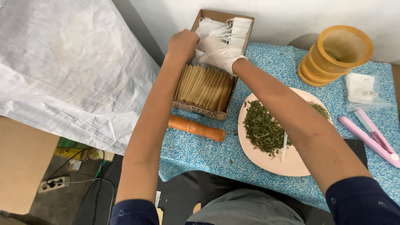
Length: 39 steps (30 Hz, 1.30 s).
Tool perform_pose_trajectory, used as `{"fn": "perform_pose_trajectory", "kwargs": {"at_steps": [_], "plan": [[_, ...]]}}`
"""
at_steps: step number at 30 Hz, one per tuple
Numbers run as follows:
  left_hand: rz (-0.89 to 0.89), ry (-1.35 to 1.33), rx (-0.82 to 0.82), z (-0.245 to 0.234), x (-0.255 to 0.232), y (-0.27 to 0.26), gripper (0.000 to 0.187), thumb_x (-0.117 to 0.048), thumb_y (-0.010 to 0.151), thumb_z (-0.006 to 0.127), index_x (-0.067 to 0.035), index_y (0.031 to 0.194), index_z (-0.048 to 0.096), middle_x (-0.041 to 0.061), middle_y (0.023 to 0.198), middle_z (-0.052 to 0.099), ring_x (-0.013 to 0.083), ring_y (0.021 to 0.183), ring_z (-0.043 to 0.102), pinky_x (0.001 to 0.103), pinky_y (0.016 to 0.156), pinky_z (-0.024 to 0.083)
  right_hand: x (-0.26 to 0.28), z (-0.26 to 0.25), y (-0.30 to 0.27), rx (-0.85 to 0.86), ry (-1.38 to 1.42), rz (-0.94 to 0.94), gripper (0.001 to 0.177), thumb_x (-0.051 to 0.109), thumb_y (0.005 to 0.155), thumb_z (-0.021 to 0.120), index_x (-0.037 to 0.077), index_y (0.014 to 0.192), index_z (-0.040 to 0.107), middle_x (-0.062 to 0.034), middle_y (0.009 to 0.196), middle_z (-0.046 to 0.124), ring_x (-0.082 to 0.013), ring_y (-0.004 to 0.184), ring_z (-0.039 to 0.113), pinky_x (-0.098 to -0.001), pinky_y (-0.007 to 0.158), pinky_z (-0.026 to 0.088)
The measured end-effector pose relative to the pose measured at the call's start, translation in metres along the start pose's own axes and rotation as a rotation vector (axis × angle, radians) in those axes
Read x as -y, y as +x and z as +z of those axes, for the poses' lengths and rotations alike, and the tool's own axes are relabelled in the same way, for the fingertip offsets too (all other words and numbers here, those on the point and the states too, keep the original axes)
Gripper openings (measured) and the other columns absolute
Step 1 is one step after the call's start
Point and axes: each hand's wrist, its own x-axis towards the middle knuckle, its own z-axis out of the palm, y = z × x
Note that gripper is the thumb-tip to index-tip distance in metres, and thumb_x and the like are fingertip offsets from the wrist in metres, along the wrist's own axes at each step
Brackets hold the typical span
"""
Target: The person fills a white tea bag with dried green herbs using a white plastic spoon. They scoop the herbs from a pink plate and place them into the bag held in their left hand. After filling, the bag is placed on a small digital scale, and the process is repeated with a new bag.
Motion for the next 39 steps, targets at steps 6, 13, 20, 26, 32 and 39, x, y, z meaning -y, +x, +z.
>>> {"fn": "perform_pose_trajectory", "kwargs": {"at_steps": [6,13,20,26,32,39], "plan": [[-0.066,0.167,-0.025,0.042,0.004,0.037,0.029,0.014,0.081,0.067,-0.015,0.078,0.069,0.005,0.083,0.071,0.0295,0.066,0.069,0.041,0.055,0.057,-0.042,0.023,0.024,-0.096,-0.058,-0.210,0.046,0.017,0.097,0.079,0.018,0.067,0.045,0.0095,0.068,0.038,-0.0126,0.070,0.032,-0.0338,0.061,0.030],[-0.113,0.356,-0.024,0.036,-0.011,0.035,0.050,0.015,0.091,0.076,-0.022,0.065,0.055,-0.008,0.061,0.047,0.0179,0.049,0.043,0.035,0.047,0.036,-0.005,-0.005,-0.012,-0.037,-0.131,-0.043,0.038,0.028,0.109,0.068,0.017,0.076,0.050,0.0027,0.064,0.044,-0.0180,0.058,0.037,-0.0348,0.055,0.036],[-0.036,0.342,-0.150,0.050,-0.001,0.059,0.026,-0.006,0.096,0.066,-0.023,0.092,0.085,0.004,0.091,0.082,0.0326,0.083,0.083,0.043,0.062,0.060,-0.050,-0.040,0.012,-0.095,-0.351,-0.204,0.044,-0.003,0.074,0.060,0.007,0.115,0.071,-0.0197,0.112,0.076,-0.0438,0.100,0.073,-0.0526,0.079,0.057],[0.020,0.197,-0.214,-0.073,-0.081,-0.007,0.018,-0.009,0.092,0.068,-0.020,0.096,0.081,0.009,0.098,0.081,0.0412,0.093,0.081,0.051,0.067,0.062,-0.021,-0.111,-0.077,-0.234,-0.526,-0.281,0.034,-0.002,0.077,0.065,0.009,0.107,0.077,-0.0191,0.092,0.078,-0.0502,0.090,0.075,-0.0607,0.074,0.058],[-0.093,-0.521,0.224,-0.268,-0.228,-0.138,0.033,-0.019,0.108,0.044,-0.009,0.077,0.042,0.013,0.071,0.043,0.0388,0.069,0.045,0.056,0.063,0.037,-0.005,-0.188,-0.256,-0.199,-0.825,-0.429,0.019,0.004,0.100,0.058,0.013,0.101,0.073,-0.0092,0.090,0.073,-0.0376,0.084,0.072,-0.0525,0.070,0.057],[0.526,-0.187,-0.083,-0.243,-0.267,-0.181,0.033,0.019,0.086,0.063,-0.012,0.099,0.061,0.005,0.061,0.060,0.0273,0.065,0.055,0.048,0.065,0.052,-0.083,-0.234,-0.402,-0.327,-0.420,-0.017,0.022,0.005,0.107,0.072,0.014,0.123,0.084,-0.0034,0.123,0.081,-0.0202,0.107,0.074,-0.0342,0.100,0.054]]}}
